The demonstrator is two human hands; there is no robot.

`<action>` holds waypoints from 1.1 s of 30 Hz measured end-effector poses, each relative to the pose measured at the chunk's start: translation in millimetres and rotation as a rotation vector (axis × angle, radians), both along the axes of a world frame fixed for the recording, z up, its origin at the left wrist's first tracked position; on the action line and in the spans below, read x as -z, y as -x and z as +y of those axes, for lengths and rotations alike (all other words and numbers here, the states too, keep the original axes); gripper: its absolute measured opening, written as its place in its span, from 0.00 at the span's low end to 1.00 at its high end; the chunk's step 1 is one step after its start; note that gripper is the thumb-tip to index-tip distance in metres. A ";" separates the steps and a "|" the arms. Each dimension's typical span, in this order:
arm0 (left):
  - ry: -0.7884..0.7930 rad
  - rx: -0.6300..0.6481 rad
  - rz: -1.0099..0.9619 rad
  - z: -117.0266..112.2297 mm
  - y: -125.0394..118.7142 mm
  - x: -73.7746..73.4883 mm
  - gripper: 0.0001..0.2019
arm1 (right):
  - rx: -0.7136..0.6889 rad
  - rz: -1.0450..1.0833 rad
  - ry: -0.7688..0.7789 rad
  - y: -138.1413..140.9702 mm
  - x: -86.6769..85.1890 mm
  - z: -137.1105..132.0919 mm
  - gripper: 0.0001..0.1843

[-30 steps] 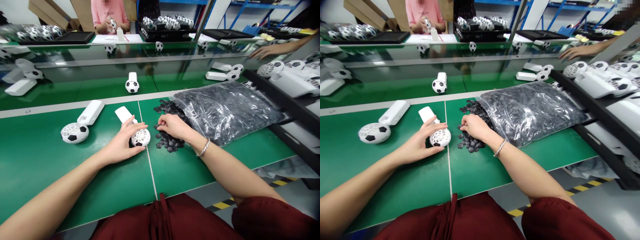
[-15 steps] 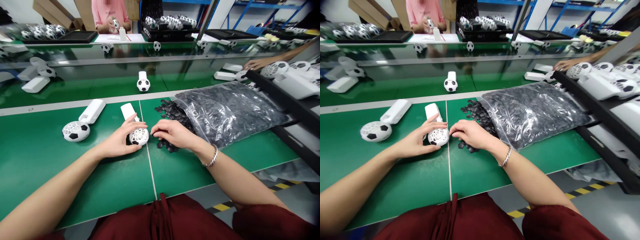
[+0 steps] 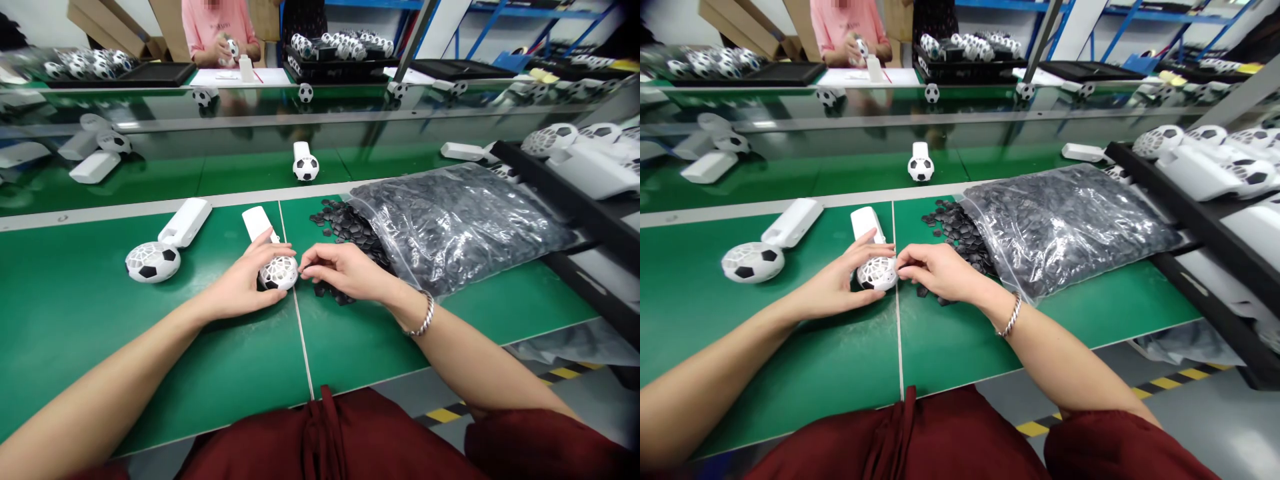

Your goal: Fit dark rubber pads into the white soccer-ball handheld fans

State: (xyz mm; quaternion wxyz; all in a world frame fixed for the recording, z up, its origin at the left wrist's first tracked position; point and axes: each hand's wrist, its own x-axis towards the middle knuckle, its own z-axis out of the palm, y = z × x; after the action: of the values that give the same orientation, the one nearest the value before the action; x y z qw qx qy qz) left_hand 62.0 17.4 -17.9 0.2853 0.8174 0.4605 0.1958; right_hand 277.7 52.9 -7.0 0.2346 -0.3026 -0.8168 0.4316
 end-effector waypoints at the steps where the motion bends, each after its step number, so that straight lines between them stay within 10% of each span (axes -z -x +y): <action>1: 0.002 -0.003 -0.002 -0.3 -0.3 0.1 0.26 | 0.016 0.021 -0.050 0.6 1.4 0.0 0.03; 18: -0.028 -0.157 -0.102 -6.8 -18.6 2.1 0.15 | 0.114 0.168 0.275 19.8 20.5 -0.4 0.10; 33: -0.054 -0.102 -0.107 -3.9 -12.4 0.5 0.14 | 0.413 -0.214 -0.222 -7.8 21.6 34.5 0.07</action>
State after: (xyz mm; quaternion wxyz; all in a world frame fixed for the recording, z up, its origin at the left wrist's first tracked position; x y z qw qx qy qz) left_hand 74.5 13.5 -18.3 0.2768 0.7887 0.4803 0.2660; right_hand 285.5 87.4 -28.6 0.2615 -0.4793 -0.8003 0.2478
